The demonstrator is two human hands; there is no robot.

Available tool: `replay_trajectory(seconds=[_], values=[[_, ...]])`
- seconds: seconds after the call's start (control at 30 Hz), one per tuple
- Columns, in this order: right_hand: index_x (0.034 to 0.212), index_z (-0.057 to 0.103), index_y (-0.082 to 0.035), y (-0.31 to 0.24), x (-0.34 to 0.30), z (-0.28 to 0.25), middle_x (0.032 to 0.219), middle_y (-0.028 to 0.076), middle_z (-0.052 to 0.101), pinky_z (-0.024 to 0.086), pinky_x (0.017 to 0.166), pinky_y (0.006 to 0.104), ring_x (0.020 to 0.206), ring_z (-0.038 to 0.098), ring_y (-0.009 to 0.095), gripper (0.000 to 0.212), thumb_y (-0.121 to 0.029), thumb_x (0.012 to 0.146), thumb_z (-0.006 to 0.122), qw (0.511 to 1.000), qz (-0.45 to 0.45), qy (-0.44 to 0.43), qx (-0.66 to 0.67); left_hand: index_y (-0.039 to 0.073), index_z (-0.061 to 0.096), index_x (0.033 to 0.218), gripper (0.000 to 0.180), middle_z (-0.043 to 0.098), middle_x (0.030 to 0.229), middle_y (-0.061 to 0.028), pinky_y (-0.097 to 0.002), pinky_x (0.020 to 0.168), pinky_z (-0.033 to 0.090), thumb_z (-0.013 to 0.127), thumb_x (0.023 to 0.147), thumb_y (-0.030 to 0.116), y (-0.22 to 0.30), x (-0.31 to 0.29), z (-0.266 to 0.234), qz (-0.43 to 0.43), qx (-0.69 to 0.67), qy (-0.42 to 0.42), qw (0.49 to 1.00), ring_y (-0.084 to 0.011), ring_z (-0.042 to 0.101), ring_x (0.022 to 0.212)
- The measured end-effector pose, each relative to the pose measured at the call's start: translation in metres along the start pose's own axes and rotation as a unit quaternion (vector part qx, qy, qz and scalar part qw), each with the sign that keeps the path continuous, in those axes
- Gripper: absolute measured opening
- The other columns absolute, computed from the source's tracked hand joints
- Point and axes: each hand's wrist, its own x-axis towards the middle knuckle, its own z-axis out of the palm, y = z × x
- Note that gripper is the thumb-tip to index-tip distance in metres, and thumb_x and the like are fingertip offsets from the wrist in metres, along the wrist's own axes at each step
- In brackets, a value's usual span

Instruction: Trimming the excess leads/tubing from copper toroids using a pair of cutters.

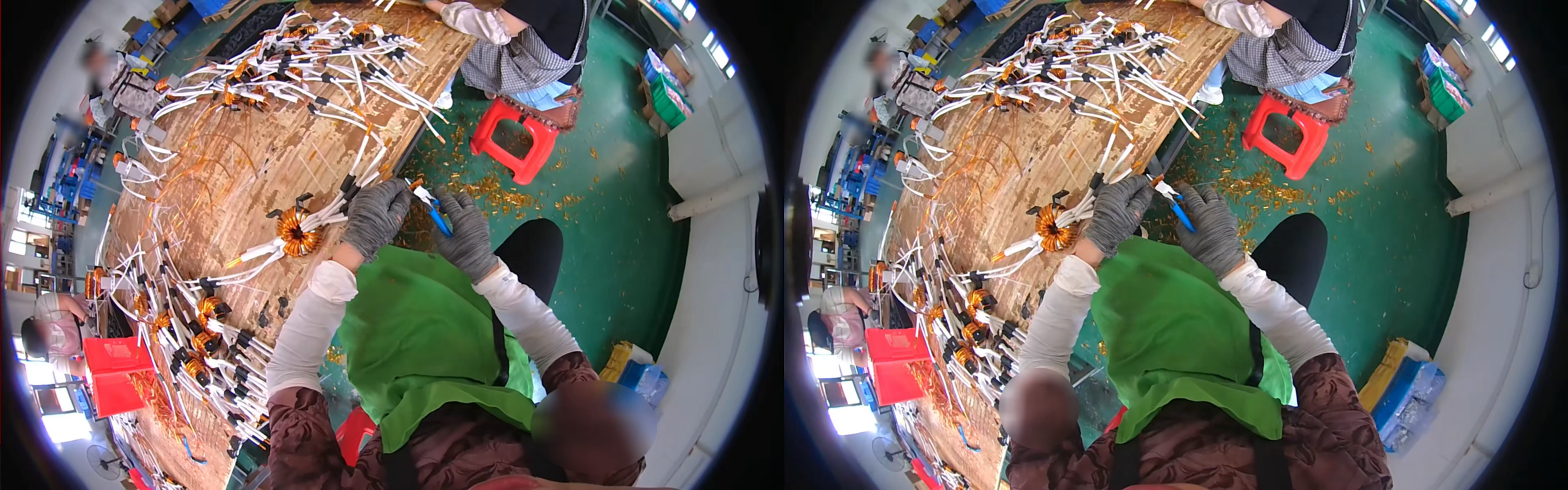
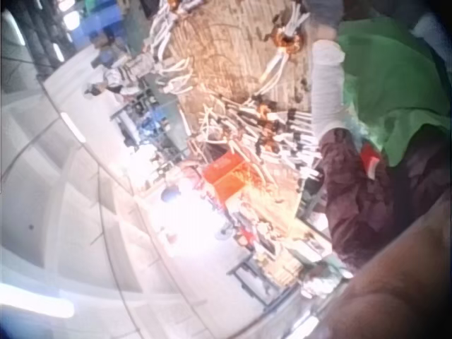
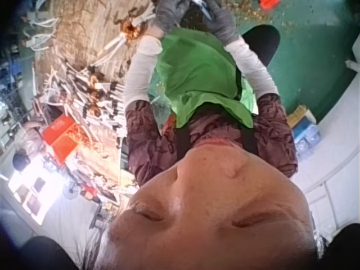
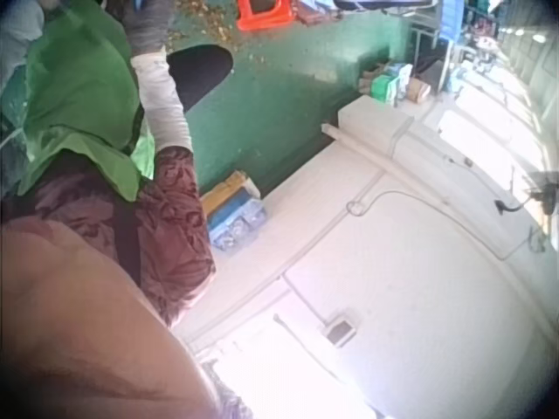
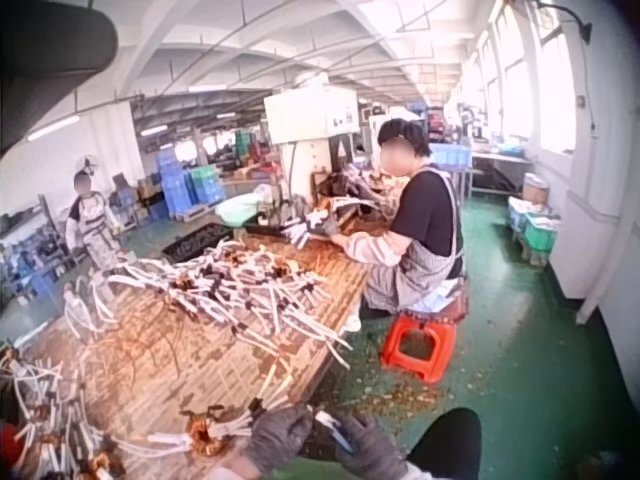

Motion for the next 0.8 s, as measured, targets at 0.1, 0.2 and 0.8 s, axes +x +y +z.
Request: replay_trajectory(seconds=[0.1, 0.2, 0.8], values=[[0.115, 0.052, -0.003, 0.016, -0.016, 0.025, 0.087, 0.015, 0.055, 0.048, 0.073, 0.0356, 0.081, 0.056, 0.024, 0.048, -0.01, 0.068, 0.061, 0.947, 0.133, -0.07, 0.285, 0.003, 0.062, 0.087, 0.014, 0.061, 0.074, -0.0183, -0.0404, 0.061, 0.046, 0.058, 0.079, 0.013, 0.001, 0.002, 0.009, 0.01, 0.034, 0.054, 0.998, -0.0353, 0.059, 0.068], [0.116, 0.051, -0.003, 0.01, -0.017, 0.005, 0.082, 0.012, 0.055, 0.047, 0.075, 0.0314, 0.078, 0.054, 0.018, 0.049, -0.011, 0.069, 0.062, 0.67, 0.383, -0.235, 0.59, 0.005, 0.062, 0.088, 0.013, 0.061, 0.074, -0.0178, -0.0407, 0.061, 0.047, 0.057, 0.079, 0.013, -0.001, -0.003, 0.009, 0.044, 0.107, 0.059, 0.992, -0.035, 0.059, 0.068], [0.12, 0.049, -0.004, 0.038, 0.019, 0.001, 0.083, 0.013, 0.053, 0.044, 0.072, 0.0383, 0.08, 0.053, 0.027, 0.062, -0.01, 0.06, 0.063, 0.983, -0.164, -0.008, -0.081, -0.001, 0.061, 0.093, 0.021, 0.062, 0.073, -0.0132, -0.0329, 0.059, 0.045, 0.056, 0.085, 0.019, -0.011, 0.003, -0.007, -0.027, -0.164, -0.091, 0.982, -0.0221, 0.06, 0.066]])
